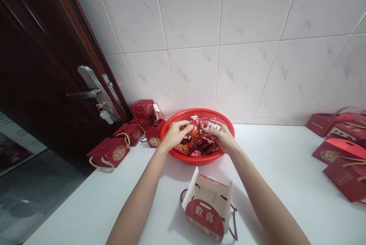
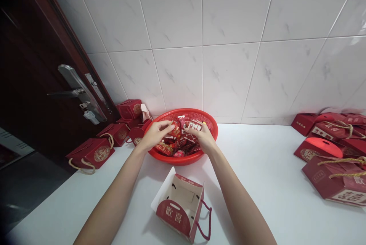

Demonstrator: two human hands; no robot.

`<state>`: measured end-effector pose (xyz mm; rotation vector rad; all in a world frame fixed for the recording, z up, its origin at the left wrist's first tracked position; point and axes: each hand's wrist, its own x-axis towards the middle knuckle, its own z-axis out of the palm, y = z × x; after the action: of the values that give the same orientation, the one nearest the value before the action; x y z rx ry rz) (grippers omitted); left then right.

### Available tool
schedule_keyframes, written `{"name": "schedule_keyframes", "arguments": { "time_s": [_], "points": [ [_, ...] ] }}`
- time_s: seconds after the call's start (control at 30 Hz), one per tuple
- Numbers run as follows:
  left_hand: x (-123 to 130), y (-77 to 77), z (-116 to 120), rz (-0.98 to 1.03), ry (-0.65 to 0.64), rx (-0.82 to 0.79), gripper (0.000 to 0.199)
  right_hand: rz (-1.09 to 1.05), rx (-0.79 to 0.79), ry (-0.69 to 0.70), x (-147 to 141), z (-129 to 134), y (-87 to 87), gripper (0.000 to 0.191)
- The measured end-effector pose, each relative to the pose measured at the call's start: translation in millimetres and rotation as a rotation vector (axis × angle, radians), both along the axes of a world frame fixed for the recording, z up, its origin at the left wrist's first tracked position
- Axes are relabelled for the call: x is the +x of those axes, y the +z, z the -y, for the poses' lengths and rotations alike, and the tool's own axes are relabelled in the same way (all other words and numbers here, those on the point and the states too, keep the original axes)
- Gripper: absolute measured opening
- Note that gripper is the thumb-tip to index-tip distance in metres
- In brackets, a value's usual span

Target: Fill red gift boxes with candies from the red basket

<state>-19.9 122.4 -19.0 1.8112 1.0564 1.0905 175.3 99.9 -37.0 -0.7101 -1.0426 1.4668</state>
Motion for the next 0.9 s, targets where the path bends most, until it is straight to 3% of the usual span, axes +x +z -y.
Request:
{"name": "schedule_keyframes", "arguments": {
  "time_s": [0.2,0.43,0.6,0.67,0.77,0.9],
  "points": [
    [-15,-1.7,-9,-0.141,0.183,0.15,0.031,-0.002,-0.032,-0.048,0,-1,0.6,0.039],
    [-31,-5.8,-15,-0.569,0.39,0.147,0.022,-0.013,-0.07,-0.073,-1,-1,0.0,0.039],
    [-32,-9.0,-18,-0.669,0.472,0.192,0.04,0.012,-0.068,-0.076,-1,-1,-0.2,0.037],
    [-28,-8.3,-18,-0.64,0.457,0.287,0.039,0.012,-0.073,-0.08,-1,-1,0.0,0.037],
    [-21,-9.1,-17,-0.613,0.322,0.305,0.035,0.016,-0.066,-0.067,-1,-1,0.6,0.037],
    [-15,-18.9,-19,-0.821,0.016,0.042,0.03,0.024,-0.042,-0.071,-2,0,1.6,0.035]
  ]
}}
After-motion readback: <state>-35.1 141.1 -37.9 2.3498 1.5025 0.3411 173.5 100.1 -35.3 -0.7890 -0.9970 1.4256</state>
